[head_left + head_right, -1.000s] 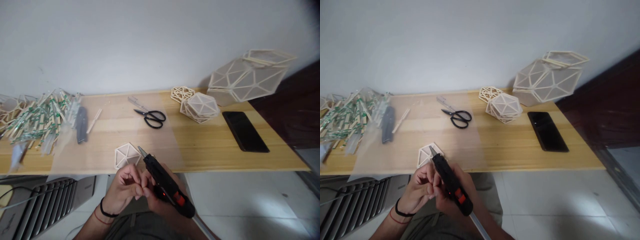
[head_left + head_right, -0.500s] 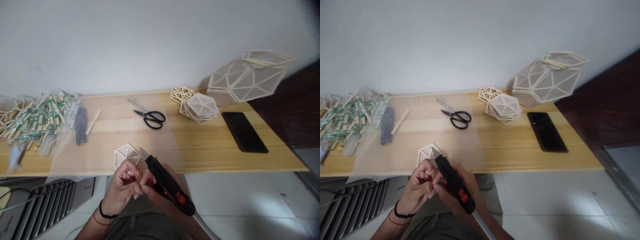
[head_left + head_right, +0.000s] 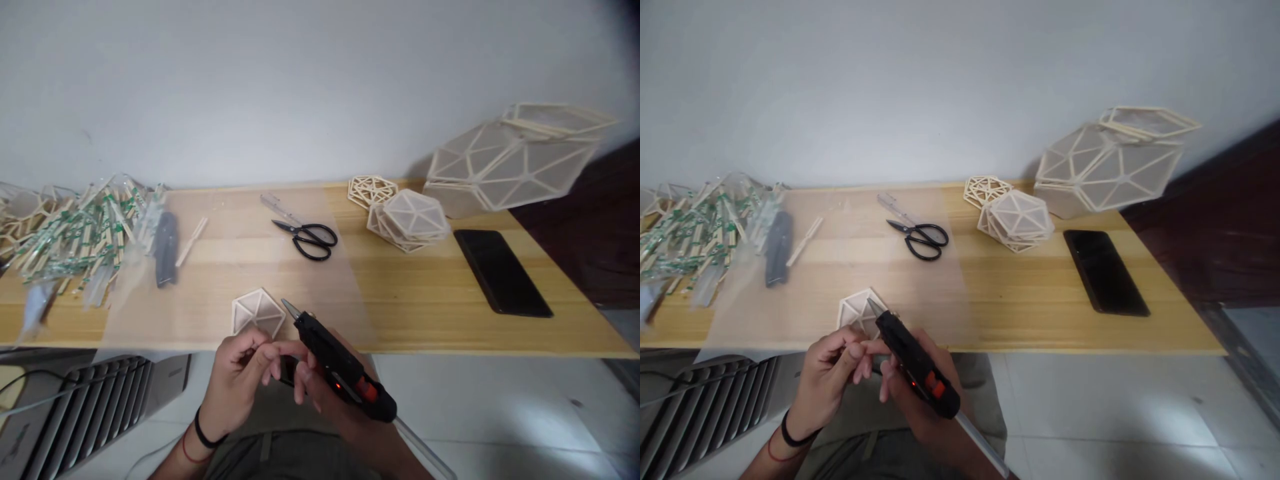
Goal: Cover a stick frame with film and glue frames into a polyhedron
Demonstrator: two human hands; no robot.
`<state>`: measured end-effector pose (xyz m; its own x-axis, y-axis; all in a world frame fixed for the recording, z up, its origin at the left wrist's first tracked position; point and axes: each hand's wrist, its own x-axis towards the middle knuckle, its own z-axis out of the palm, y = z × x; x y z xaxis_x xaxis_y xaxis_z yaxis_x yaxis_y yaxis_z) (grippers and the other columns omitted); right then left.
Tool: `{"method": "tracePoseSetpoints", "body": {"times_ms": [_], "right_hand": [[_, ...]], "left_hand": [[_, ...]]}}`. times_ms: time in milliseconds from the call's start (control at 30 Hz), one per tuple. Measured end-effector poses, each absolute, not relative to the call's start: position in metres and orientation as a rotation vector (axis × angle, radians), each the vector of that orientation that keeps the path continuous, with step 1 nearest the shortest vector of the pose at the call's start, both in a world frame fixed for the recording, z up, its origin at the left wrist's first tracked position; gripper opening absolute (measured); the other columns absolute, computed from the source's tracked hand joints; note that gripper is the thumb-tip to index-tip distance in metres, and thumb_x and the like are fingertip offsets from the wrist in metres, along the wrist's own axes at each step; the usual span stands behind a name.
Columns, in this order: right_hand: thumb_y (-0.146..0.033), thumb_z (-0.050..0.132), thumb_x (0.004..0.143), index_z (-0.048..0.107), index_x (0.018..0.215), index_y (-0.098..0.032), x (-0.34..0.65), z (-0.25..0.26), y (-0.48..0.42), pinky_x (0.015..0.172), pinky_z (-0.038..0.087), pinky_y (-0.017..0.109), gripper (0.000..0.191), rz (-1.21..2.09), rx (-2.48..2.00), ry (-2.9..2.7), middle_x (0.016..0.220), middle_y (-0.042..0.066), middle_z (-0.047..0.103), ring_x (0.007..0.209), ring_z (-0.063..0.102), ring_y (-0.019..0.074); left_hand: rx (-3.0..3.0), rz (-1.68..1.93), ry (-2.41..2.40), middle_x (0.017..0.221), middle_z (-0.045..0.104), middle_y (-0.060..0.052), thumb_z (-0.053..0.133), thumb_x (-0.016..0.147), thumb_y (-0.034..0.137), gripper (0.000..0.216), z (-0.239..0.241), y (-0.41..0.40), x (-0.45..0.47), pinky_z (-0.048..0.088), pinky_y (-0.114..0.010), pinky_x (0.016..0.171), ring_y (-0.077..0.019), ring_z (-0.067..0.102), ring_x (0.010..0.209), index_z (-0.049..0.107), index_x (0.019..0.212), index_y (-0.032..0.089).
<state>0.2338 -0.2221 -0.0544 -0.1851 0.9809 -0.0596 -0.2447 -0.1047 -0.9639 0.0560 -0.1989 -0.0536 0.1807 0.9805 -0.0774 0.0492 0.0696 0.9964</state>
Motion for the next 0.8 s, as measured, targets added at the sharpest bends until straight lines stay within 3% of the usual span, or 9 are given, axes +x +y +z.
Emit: {"method": "tracePoseSetpoints", "body": {"times_ms": [100, 267, 367, 467, 533, 667, 800], "right_hand": [[-0.033, 0.064, 0.099, 0.056, 0.095, -0.024, 0.236, -0.057, -0.224, 0.056, 0.048, 0.025, 0.013, 1.495, -0.988, -1.143, 0.074, -0.002, 0.069, 0.055, 0.058, 0.0117], [-0.037, 0.060, 0.102, 0.062, 0.101, -0.022, 0.239, -0.056, -0.217, 0.058, 0.049, 0.026, 0.015, 1.505, -1.065, -1.206, 0.083, 0.002, 0.071, 0.062, 0.060, 0.0138], [-0.037, 0.059, 0.101, 0.067, 0.105, -0.022, 0.241, -0.059, -0.208, 0.075, 0.055, 0.029, 0.017, 1.342, -1.239, -1.221, 0.093, 0.006, 0.074, 0.081, 0.069, 0.0187], [-0.034, 0.061, 0.098, 0.067, 0.106, -0.022, 0.241, -0.064, -0.201, 0.090, 0.055, 0.033, 0.016, 1.211, -1.356, -1.253, 0.110, 0.009, 0.076, 0.100, 0.072, 0.0230], [-0.033, 0.061, 0.097, 0.065, 0.107, -0.022, 0.241, -0.066, -0.198, 0.087, 0.055, 0.033, 0.016, 1.200, -1.403, -1.304, 0.105, 0.008, 0.076, 0.096, 0.072, 0.0235], [-0.029, 0.060, 0.095, 0.062, 0.106, -0.022, 0.238, -0.067, -0.195, 0.077, 0.054, 0.033, 0.013, 1.173, -1.443, -1.410, 0.084, 0.003, 0.070, 0.073, 0.065, 0.0208], [-0.026, 0.061, 0.092, 0.059, 0.101, -0.023, 0.237, -0.063, -0.193, 0.074, 0.053, 0.032, 0.009, 1.151, -1.483, -1.436, 0.083, 0.003, 0.070, 0.069, 0.064, 0.0203]], "left_hand": [[1.288, 0.984, 1.167, 0.058, 0.062, -0.001, 0.061, 0.100, 0.048, 0.044, -0.048, -0.196, 0.053, 0.038, -0.022, 0.050, -0.0107, 0.051, 0.050, 0.068, 0.070, 0.017], [1.377, 1.015, 1.253, 0.062, 0.063, 0.000, 0.062, 0.101, 0.041, 0.035, -0.045, -0.185, 0.029, 0.043, -0.022, 0.055, -0.0115, 0.055, 0.055, 0.071, 0.077, 0.018], [1.354, 1.102, 1.298, 0.070, 0.066, 0.000, 0.062, 0.101, 0.039, 0.028, -0.041, -0.175, 0.007, 0.044, -0.022, 0.055, -0.0124, 0.057, 0.058, 0.070, 0.085, 0.018], [1.415, 1.110, 1.364, 0.075, 0.068, -0.001, 0.061, 0.102, 0.037, 0.024, -0.037, -0.167, -0.011, 0.050, -0.025, 0.064, -0.0143, 0.061, 0.065, 0.068, 0.087, 0.018], [1.517, 1.056, 1.434, 0.083, 0.071, -0.003, 0.061, 0.101, 0.037, 0.023, -0.038, -0.165, -0.018, 0.052, -0.028, 0.075, -0.0173, 0.065, 0.077, 0.068, 0.090, 0.018], [1.809, 0.896, 1.549, 0.118, 0.073, -0.010, 0.060, 0.100, 0.037, 0.020, -0.048, -0.170, -0.017, 0.048, -0.039, 0.102, -0.0270, 0.064, 0.116, 0.068, 0.091, 0.021], [1.952, 0.790, 1.564, 0.132, 0.068, -0.013, 0.056, 0.102, 0.033, 0.020, -0.055, -0.175, -0.004, 0.044, -0.045, 0.109, -0.0299, 0.056, 0.129, 0.064, 0.088, 0.022]]}}
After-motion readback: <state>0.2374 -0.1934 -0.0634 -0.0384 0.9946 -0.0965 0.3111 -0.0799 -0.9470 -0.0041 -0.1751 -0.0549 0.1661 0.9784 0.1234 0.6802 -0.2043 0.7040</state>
